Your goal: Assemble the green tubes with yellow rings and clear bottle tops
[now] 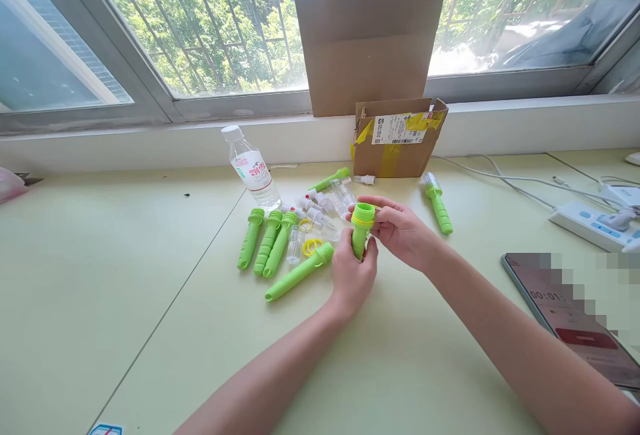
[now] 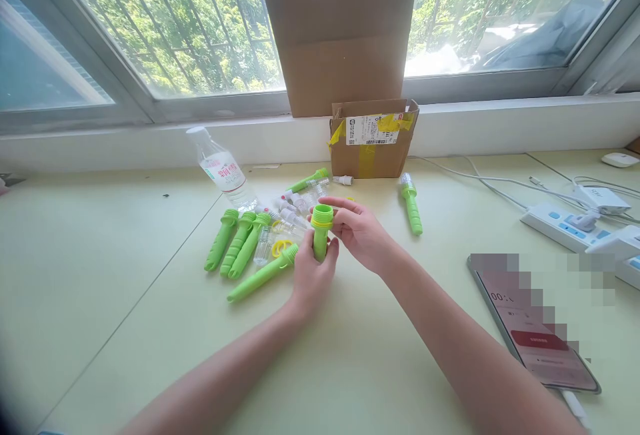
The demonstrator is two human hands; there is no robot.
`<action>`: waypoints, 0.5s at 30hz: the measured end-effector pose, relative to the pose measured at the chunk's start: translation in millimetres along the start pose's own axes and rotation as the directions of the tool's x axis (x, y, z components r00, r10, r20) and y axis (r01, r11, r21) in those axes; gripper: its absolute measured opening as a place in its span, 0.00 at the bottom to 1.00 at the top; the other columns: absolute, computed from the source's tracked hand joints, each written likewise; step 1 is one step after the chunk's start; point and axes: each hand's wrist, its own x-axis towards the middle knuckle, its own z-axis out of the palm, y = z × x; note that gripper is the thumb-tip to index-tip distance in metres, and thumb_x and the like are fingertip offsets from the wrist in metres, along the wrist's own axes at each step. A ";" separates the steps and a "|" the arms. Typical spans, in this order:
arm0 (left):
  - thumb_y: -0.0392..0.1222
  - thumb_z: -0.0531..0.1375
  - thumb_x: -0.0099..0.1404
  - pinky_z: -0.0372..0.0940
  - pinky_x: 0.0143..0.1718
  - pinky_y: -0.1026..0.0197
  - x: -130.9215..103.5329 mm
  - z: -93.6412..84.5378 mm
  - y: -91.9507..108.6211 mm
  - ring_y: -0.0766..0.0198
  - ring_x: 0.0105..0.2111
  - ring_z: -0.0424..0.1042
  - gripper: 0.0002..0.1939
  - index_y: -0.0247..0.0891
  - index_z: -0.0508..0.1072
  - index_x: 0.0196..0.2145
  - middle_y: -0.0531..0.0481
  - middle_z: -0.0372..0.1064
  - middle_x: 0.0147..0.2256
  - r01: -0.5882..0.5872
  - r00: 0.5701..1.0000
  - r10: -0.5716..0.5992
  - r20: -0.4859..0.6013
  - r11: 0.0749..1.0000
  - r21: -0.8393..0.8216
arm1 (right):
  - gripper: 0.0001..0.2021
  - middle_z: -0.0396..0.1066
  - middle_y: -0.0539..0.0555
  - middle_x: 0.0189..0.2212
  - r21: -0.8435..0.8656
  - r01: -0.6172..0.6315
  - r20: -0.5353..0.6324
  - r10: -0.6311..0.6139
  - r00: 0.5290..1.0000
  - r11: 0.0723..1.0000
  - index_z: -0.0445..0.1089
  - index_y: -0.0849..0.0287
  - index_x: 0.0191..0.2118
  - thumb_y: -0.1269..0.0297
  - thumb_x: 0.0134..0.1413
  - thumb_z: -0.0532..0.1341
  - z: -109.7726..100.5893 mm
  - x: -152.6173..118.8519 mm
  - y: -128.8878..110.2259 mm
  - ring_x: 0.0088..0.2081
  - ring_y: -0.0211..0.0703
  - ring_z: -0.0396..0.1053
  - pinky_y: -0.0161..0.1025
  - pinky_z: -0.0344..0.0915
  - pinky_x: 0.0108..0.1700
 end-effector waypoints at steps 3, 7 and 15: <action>0.43 0.56 0.63 0.52 0.26 0.64 1.6 -0.5 -0.9 0.67 0.23 0.56 0.06 0.40 0.64 0.31 0.56 0.57 0.23 -0.002 1.000 0.003 0.019 1.000 -0.024 | 0.15 0.76 0.53 0.40 -0.009 -0.020 0.007 0.020 1.000 1.000 0.73 0.54 0.44 0.69 0.48 0.61 -0.5 0.0 1.7 0.47 0.46 0.71 0.44 0.62 0.54; 0.42 0.55 0.62 0.52 0.26 0.64 4.4 -2.4 0.2 0.68 0.23 0.54 0.10 0.39 0.61 0.25 0.56 0.55 0.22 0.008 1.000 -0.007 0.030 0.999 -0.051 | 0.15 0.77 0.52 0.36 -0.027 -0.033 0.004 0.033 0.999 0.999 0.73 0.54 0.45 0.70 0.49 0.60 -1.8 -0.1 2.6 0.43 0.43 0.73 0.43 0.62 0.52; 0.39 0.58 0.55 0.48 0.21 0.65 8.0 -6.2 0.0 0.72 0.18 0.50 0.09 0.38 0.61 0.22 0.59 0.51 0.18 0.101 0.978 -0.056 0.200 0.969 -0.225 | 0.16 0.75 0.52 0.44 0.009 -0.081 0.146 0.079 0.986 0.997 0.74 0.51 0.43 0.71 0.47 0.59 -1.7 -4.1 -1.9 0.48 0.47 0.71 0.43 0.65 0.48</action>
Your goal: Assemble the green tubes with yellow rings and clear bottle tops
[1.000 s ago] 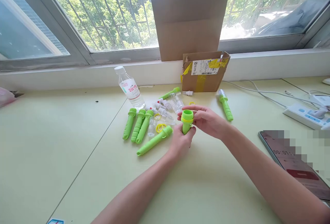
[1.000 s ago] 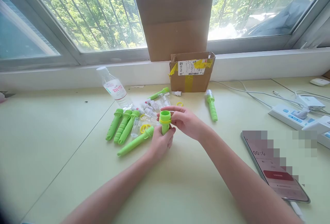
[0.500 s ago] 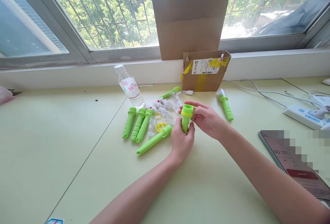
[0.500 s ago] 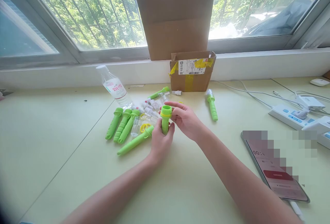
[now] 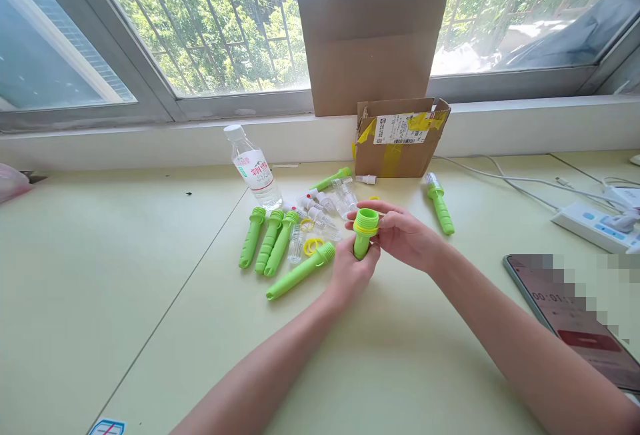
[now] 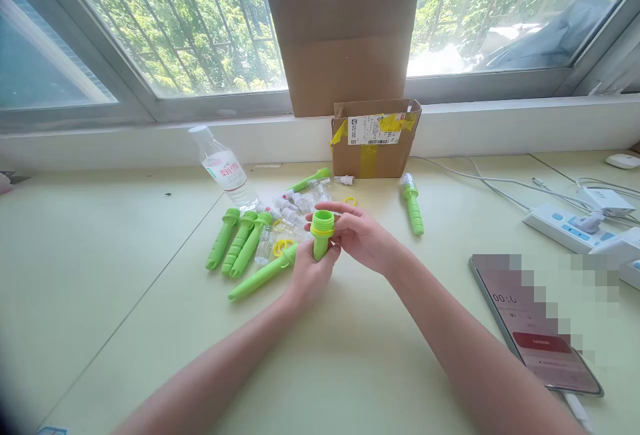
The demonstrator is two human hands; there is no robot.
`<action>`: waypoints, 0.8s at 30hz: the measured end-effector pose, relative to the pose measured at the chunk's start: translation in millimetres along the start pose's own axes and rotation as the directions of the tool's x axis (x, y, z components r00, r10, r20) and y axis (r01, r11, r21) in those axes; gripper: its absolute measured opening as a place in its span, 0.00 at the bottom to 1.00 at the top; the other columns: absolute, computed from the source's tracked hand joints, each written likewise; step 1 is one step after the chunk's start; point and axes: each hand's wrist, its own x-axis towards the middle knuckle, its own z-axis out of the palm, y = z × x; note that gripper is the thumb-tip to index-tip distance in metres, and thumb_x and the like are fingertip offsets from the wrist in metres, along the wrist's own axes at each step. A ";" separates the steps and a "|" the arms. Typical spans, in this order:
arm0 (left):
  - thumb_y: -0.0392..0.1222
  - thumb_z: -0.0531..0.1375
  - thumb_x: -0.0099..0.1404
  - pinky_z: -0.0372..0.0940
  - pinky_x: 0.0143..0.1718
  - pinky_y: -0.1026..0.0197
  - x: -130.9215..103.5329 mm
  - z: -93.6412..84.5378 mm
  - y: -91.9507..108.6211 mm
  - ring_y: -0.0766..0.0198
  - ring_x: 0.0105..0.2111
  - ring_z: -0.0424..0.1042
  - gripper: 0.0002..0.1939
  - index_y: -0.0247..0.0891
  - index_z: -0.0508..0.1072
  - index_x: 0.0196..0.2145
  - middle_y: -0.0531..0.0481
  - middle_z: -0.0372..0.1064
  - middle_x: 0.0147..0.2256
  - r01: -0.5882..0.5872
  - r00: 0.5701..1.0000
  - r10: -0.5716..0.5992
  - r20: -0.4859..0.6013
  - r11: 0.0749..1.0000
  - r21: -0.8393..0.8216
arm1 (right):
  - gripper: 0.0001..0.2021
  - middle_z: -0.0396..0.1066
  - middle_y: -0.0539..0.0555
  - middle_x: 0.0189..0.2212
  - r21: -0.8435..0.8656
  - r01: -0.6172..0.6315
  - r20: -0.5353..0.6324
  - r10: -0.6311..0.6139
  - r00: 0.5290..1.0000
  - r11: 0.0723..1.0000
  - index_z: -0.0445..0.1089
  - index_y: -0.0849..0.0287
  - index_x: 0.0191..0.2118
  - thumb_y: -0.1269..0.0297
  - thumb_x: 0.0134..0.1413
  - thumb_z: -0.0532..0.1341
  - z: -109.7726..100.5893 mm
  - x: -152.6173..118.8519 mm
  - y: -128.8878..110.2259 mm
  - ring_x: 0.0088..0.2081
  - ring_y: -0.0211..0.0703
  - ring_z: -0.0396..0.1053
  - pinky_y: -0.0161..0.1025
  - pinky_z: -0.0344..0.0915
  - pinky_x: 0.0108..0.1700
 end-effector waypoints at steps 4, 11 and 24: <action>0.42 0.57 0.58 0.46 0.19 0.65 -0.8 -1.2 -3.9 0.73 0.15 0.48 0.13 0.39 0.57 0.21 0.60 0.48 0.14 0.080 0.989 -0.070 0.132 0.994 -0.077 | 0.17 0.75 0.52 0.45 -0.007 -0.027 0.027 0.027 0.999 1.000 0.74 0.51 0.43 0.72 0.46 0.59 -4.0 -1.7 -2.4 0.46 0.48 0.72 0.45 0.65 0.49; 0.44 0.57 0.62 0.55 0.26 0.64 -4.2 5.7 -1.7 0.68 0.23 0.59 0.06 0.40 0.64 0.33 0.57 0.59 0.23 -0.032 0.988 0.053 -0.148 0.989 0.145 | 0.13 0.76 0.53 0.42 -0.022 0.084 -0.101 -0.085 0.991 0.996 0.73 0.53 0.43 0.68 0.49 0.61 -3.3 2.2 0.0 0.49 0.47 0.71 0.45 0.63 0.52; 0.38 0.56 0.59 0.47 0.22 0.65 -1.7 4.6 -0.4 0.71 0.20 0.49 0.12 0.38 0.55 0.22 0.58 0.48 0.19 -0.040 0.989 0.054 -0.134 0.994 0.105 | 0.14 0.77 0.53 0.37 0.005 0.066 -0.121 -0.065 0.991 0.998 0.73 0.55 0.44 0.69 0.50 0.60 -1.8 3.3 5.1 0.45 0.45 0.72 0.44 0.62 0.53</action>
